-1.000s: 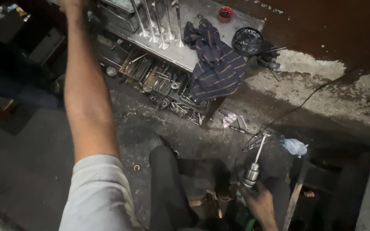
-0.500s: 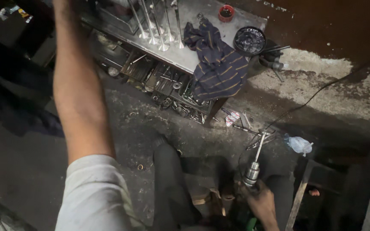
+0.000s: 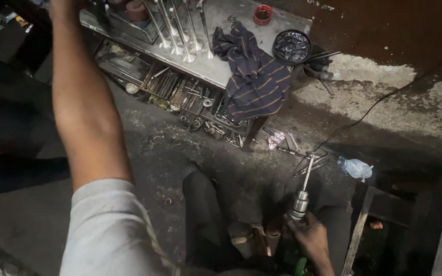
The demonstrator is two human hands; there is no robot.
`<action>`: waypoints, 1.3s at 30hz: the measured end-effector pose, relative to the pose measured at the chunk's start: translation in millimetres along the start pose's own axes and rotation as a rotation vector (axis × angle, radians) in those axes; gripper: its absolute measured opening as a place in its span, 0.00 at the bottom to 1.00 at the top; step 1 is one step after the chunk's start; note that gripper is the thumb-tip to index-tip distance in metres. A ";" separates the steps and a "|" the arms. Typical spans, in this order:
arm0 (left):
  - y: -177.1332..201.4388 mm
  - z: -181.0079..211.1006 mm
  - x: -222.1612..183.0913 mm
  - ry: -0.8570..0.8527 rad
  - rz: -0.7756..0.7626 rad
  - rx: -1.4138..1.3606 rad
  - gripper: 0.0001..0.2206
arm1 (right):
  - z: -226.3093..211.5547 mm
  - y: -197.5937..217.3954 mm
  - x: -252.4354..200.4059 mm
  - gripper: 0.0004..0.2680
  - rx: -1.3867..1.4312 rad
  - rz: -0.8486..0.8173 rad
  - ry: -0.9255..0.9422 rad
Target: The person handles a green handheld drill while sitting on the floor, using a cloth to wipe a circular metal attachment and then using a screwdriver to adjust components on the drill head.
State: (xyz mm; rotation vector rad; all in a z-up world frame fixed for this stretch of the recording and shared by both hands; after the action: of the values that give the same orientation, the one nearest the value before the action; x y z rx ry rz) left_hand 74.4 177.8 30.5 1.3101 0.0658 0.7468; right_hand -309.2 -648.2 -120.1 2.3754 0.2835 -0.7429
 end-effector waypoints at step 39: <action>117.5 31.8 -118.3 -0.208 -0.173 -0.837 0.10 | -25.0 6.0 -29.0 0.18 -0.047 0.097 0.108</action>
State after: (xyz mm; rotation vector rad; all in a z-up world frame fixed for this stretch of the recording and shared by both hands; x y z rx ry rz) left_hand -56.1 95.7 101.4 0.5618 -0.2739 0.4049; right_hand -319.7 -637.8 -84.3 2.3703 0.2259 -0.5581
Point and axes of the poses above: each hand's wrist, its own x-axis towards the middle knuckle, its own y-axis out of the back of the hand, z = x × y, the point moved 4 cm from there along x, towards the middle knuckle, and after that the axes turned 8 degrees about -z, right-handed, at the moved point
